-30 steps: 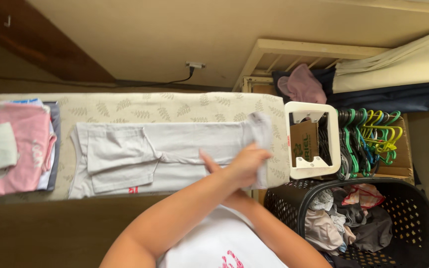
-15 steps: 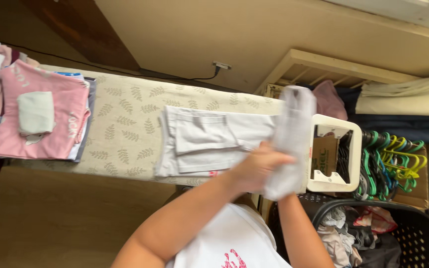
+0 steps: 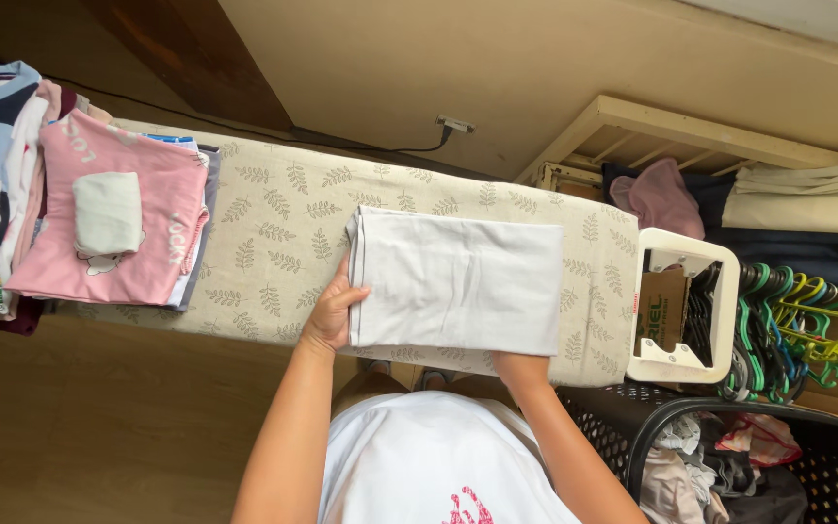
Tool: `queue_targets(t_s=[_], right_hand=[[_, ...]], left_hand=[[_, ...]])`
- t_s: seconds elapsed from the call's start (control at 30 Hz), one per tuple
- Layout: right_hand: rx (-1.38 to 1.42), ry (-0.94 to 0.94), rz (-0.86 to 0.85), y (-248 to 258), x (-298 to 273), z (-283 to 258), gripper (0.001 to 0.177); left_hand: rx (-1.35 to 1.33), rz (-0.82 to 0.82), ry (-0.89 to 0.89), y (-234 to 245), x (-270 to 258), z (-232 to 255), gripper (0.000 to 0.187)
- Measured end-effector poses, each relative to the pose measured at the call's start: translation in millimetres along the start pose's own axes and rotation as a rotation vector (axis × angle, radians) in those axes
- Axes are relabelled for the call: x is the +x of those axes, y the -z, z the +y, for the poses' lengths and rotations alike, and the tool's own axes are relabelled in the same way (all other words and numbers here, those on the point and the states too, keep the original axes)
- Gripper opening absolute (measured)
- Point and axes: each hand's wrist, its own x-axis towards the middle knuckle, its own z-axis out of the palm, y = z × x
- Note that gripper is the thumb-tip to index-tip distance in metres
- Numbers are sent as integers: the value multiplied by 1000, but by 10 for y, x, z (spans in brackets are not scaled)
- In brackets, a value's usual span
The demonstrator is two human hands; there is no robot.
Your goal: The person folds multiple shirts one by one on an ironing board. They smooth each shirt, fold the sides and bottom, then place the folded shirt onto a growing stack. The shirts include a striped shirt, a white graphic tee, a patterned tee, and a plain white tee.
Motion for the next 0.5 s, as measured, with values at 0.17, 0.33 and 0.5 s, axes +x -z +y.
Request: queue_targets(t_s=[0.17, 0.33, 0.5], right_hand=[[-271, 398, 1, 255, -365, 80, 44], [-203, 133, -632, 1027, -380, 87, 60], [-38, -126, -494, 1365, 98, -149, 40]], left_hand=[[139, 78, -70, -36, 26, 221, 94], [614, 46, -172, -34, 119, 359, 86], [1373, 303, -230, -49, 305, 288, 78]])
